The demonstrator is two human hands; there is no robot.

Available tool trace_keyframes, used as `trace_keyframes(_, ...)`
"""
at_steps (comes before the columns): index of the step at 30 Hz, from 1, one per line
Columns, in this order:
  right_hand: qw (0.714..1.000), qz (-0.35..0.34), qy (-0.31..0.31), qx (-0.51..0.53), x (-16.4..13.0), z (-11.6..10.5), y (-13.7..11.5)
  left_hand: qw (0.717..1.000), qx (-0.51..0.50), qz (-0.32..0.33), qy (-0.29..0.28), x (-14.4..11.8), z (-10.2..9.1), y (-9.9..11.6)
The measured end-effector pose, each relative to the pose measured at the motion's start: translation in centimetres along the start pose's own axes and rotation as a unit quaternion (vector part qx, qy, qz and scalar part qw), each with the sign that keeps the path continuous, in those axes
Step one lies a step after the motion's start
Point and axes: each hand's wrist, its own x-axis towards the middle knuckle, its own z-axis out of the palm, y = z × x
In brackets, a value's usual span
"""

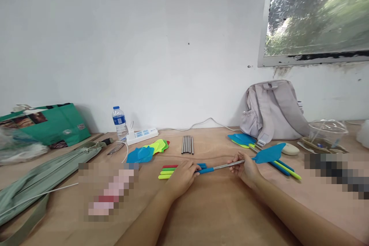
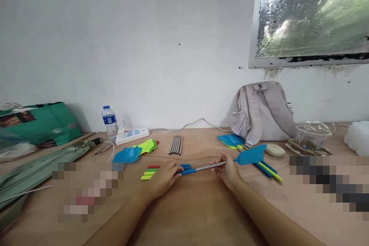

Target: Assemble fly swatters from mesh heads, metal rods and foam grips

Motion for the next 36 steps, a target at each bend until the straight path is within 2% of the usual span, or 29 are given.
trace_keyframes(6,0.999,0.018,-0.022,0.033,-0.4,0.6,-0.2,0.999,-0.044,-0.014,0.004,-0.2,-0.3,1.6)
trace_keyframes(9,0.997,0.018,-0.055,0.045,-0.7,1.0,-0.2,0.998,-0.063,-0.007,0.015,-0.2,-0.6,2.4)
trace_keyframes(15,0.988,-0.002,-0.148,-0.051,-1.3,2.3,0.0,0.999,-0.030,-0.021,0.002,-0.2,-0.9,3.8)
trace_keyframes(21,0.976,-0.011,-0.206,-0.067,-2.3,3.2,0.0,0.998,-0.003,0.002,0.058,-0.6,-0.8,4.3)
trace_keyframes(24,0.971,-0.006,-0.227,-0.074,-2.7,3.7,0.3,0.995,0.038,0.038,0.079,-0.6,-0.5,4.0)
trace_keyframes(26,0.971,-0.012,-0.223,-0.082,-2.8,4.1,0.4,0.989,0.080,0.069,0.106,-0.4,-0.3,3.6)
trace_keyframes(30,0.980,-0.034,-0.175,-0.082,-3.0,4.7,0.7,0.967,0.138,0.108,0.186,0.2,-0.5,2.9)
trace_keyframes(33,0.983,-0.020,-0.160,-0.086,-3.2,5.1,1.1,0.953,0.175,0.106,0.222,0.5,-0.6,2.7)
trace_keyframes(36,0.983,-0.017,-0.161,-0.092,-3.4,5.6,1.6,0.950,0.190,0.096,0.228,0.6,-0.3,3.0)
